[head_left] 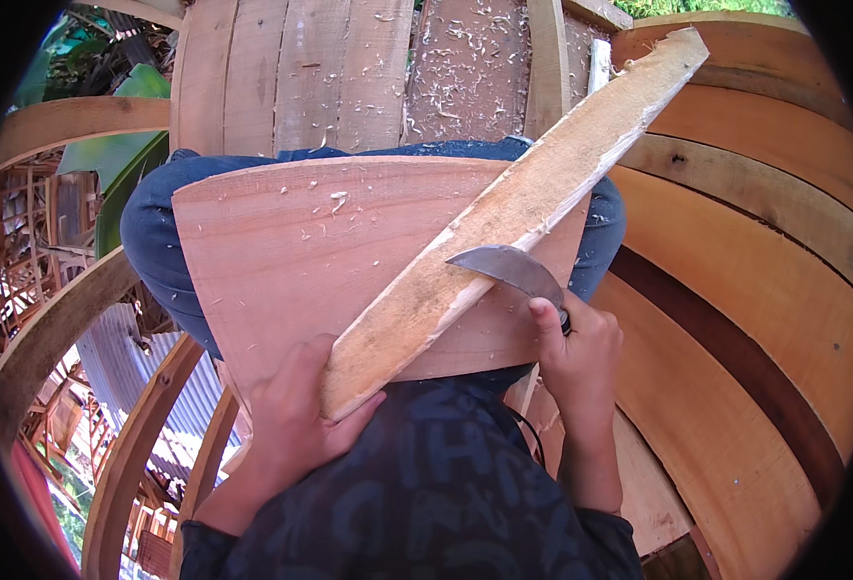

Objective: The person is carving a long, thin piece of wood using a curved knife. They hold the wood on their lap and repeatedly shave off thin strips to shape the piece.

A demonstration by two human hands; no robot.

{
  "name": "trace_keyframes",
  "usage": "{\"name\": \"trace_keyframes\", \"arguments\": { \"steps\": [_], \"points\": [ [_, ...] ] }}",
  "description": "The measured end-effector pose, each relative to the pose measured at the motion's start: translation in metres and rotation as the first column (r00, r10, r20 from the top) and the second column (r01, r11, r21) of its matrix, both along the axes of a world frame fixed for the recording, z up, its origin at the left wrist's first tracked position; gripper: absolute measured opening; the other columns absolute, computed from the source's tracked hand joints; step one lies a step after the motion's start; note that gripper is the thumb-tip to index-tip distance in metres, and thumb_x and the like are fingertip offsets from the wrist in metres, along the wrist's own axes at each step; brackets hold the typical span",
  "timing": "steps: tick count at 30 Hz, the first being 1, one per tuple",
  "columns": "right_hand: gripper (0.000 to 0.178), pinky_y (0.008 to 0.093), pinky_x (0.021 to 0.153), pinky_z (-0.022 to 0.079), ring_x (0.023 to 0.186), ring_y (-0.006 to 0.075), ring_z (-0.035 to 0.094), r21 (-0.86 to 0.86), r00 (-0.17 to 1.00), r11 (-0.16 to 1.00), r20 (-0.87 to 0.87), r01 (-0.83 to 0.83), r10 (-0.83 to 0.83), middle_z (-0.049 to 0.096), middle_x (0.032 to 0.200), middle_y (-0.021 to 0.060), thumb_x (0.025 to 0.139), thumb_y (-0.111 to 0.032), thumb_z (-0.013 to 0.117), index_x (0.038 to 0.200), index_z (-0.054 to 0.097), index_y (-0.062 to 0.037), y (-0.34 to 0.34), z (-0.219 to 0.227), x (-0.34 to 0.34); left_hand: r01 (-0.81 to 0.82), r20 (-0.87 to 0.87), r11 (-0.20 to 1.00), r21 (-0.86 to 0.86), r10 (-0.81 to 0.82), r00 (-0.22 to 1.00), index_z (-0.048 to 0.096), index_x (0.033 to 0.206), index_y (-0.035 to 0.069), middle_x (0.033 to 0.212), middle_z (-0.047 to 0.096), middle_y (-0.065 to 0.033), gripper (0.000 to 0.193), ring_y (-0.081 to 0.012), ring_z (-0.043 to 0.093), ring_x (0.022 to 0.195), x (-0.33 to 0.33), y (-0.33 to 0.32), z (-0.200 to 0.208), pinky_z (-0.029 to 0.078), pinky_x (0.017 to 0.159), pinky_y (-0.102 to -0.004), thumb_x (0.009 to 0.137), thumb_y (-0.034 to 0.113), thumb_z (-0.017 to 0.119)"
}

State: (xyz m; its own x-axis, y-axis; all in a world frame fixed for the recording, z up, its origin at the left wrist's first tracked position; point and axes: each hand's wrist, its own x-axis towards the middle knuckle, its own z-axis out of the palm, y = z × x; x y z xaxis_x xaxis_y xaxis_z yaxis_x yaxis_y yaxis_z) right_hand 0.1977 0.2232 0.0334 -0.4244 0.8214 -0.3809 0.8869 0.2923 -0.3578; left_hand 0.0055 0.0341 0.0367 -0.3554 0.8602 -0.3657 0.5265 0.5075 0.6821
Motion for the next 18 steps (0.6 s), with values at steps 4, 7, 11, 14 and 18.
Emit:
{"name": "trace_keyframes", "arguments": {
  "steps": [4,7,11,14,18],
  "points": [
    [0.048,0.0408,0.046,0.043,0.05,0.0337,0.059,0.033,0.99,0.991,-0.055,-0.13,0.132,0.057,0.055,0.0147,0.086,-0.05,0.063,0.068,0.061,-0.0048,-0.029,0.012,-0.013,0.021,-0.02,1.0,0.016,-0.021,1.0,0.053,0.113,0.002,0.089,0.061,-0.0143,0.059,-0.032,0.063,0.074,0.001,0.001,-0.002,0.049,0.062,-0.0395,0.068,0.027,0.082],
    [0.048,0.0407,0.045,0.043,0.05,0.0337,0.059,0.087,0.985,0.982,-0.028,-0.169,0.172,0.056,0.054,0.015,0.085,-0.048,0.064,0.066,0.059,-0.0042,-0.005,0.001,-0.006,-0.034,-0.024,0.999,0.021,0.034,0.999,0.053,0.112,0.002,0.089,0.061,-0.0149,0.058,-0.033,0.063,0.076,0.006,-0.008,-0.002,0.049,0.065,-0.0398,0.068,0.027,0.082],
    [0.049,0.0403,0.044,0.042,0.05,0.0338,0.059,0.063,0.995,0.993,0.01,-0.099,0.098,0.056,0.054,0.0144,0.085,-0.049,0.064,0.066,0.059,-0.0041,-0.002,0.007,-0.005,-0.032,-0.019,0.999,-0.02,0.032,0.999,0.053,0.113,0.002,0.088,0.061,-0.0151,0.058,-0.0325,0.064,0.079,0.005,-0.001,0.0,0.049,0.067,-0.0391,0.068,0.026,0.082],
    [0.047,0.0406,0.045,0.043,0.05,0.0341,0.059,0.068,0.968,0.966,-0.005,-0.25,0.251,0.055,0.053,0.0146,0.085,-0.048,0.064,0.067,0.06,-0.0044,-0.011,0.01,-0.004,-0.027,-0.027,0.999,0.02,0.028,0.999,0.053,0.113,0.002,0.088,0.061,-0.0154,0.058,-0.0334,0.064,0.077,0.005,-0.005,-0.002,0.049,0.066,-0.0391,0.068,0.025,0.082],
    [0.045,0.04,0.045,0.044,0.05,0.0335,0.059,0.128,0.978,0.972,0.097,-0.199,0.187,0.055,0.051,0.0144,0.085,-0.048,0.064,0.071,0.064,-0.0047,0.024,0.005,0.013,-0.054,-0.016,0.998,0.014,0.054,0.998,0.053,0.113,0.002,0.087,0.061,-0.0152,0.059,-0.0335,0.063,0.074,0.008,-0.006,-0.002,0.049,0.063,-0.0387,0.067,0.025,0.082]
  ]
}}
